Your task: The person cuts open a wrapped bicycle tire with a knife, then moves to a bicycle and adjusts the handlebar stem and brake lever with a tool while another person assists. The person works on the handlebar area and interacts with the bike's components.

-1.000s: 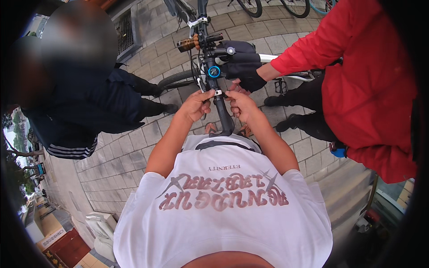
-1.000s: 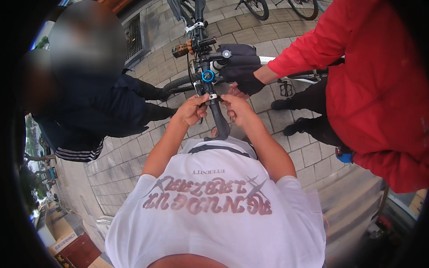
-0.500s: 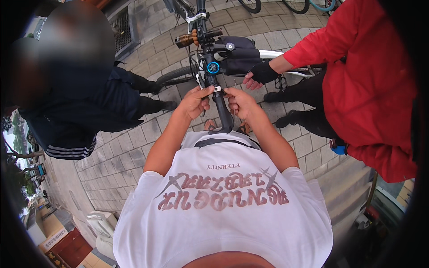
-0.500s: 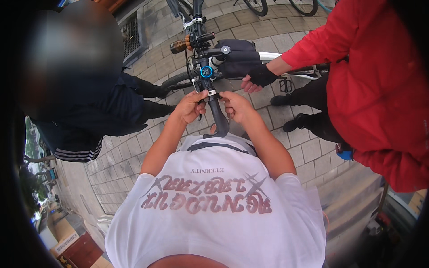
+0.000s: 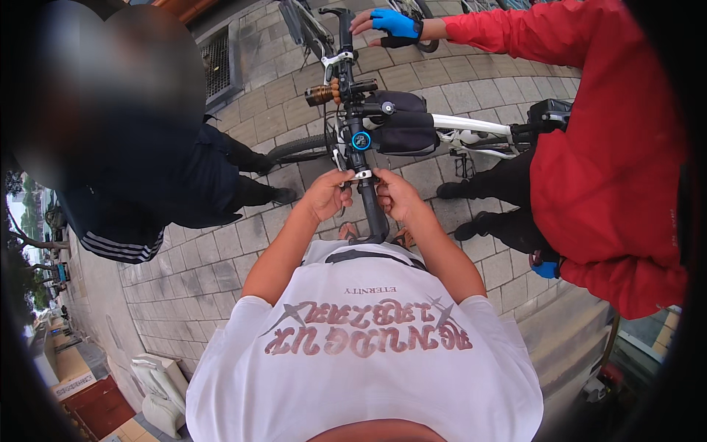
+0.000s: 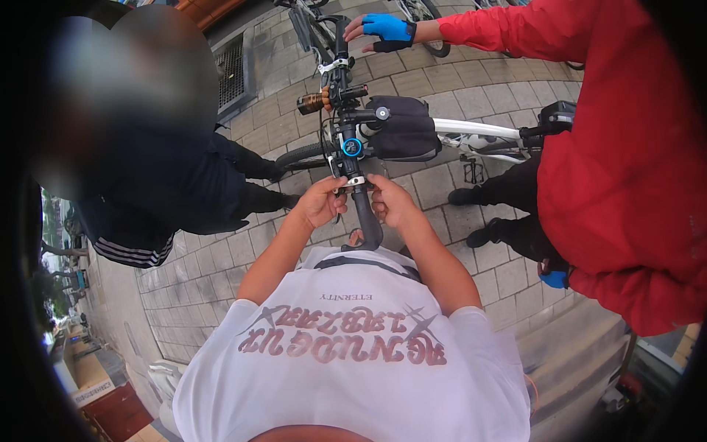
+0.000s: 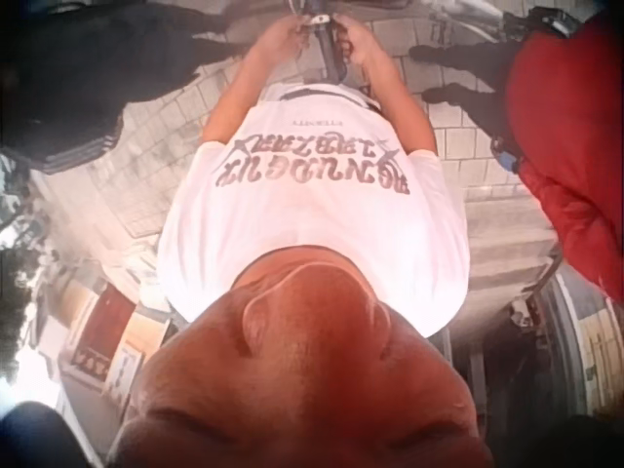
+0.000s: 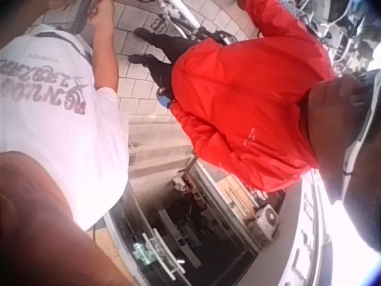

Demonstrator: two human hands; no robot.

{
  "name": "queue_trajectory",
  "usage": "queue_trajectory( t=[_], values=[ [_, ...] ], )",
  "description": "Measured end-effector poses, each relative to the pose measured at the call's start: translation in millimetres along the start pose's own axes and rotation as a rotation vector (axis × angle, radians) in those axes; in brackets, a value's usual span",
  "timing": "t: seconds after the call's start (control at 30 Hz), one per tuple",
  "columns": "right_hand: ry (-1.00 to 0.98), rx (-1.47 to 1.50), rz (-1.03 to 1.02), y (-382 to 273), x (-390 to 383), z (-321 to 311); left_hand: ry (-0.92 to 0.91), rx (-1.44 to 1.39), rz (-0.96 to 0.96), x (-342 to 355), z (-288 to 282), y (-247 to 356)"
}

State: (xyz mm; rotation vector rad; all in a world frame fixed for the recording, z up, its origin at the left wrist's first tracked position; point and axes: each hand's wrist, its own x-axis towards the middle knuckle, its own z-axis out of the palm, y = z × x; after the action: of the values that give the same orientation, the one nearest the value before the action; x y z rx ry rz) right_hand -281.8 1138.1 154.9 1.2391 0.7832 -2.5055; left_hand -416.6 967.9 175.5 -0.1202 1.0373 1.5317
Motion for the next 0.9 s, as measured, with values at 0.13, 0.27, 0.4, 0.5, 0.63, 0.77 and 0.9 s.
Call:
queue_trajectory(
  t=[0.13, 0.27, 0.4, 0.5, 0.63, 0.77, 0.9],
  values=[
    [-0.003, -0.015, -0.007, -3.1, 10.4, -3.9, 0.073, 0.049, 0.044, 1.7, 5.4, -1.1],
    [-0.049, -0.064, 0.015, -10.2, 18.5, -1.1, 0.155, 0.087, 0.165, 2.8, 10.0, -6.2],
    [-0.049, -0.056, 0.007, -6.6, 21.1, 5.0, 0.14, 0.079, 0.18, -2.4, 13.8, -8.8],
    [-0.047, -0.083, 0.01, -9.1, 17.4, 7.3, 0.165, 0.103, 0.19, -1.8, 10.8, -10.9],
    [-0.058, -0.088, 0.021, -7.7, 38.9, -3.9, 0.216, 0.139, 0.12, 6.7, 12.6, -2.7],
    [-0.066, -0.103, 0.003, -8.8, 30.7, 2.9, 0.143, 0.021, 0.097, 6.8, 7.0, 1.4],
    [-0.067, -0.088, -0.006, -11.9, 24.0, 9.4, 0.017, -0.182, 0.044, 13.3, -16.5, -9.4]
  ],
)
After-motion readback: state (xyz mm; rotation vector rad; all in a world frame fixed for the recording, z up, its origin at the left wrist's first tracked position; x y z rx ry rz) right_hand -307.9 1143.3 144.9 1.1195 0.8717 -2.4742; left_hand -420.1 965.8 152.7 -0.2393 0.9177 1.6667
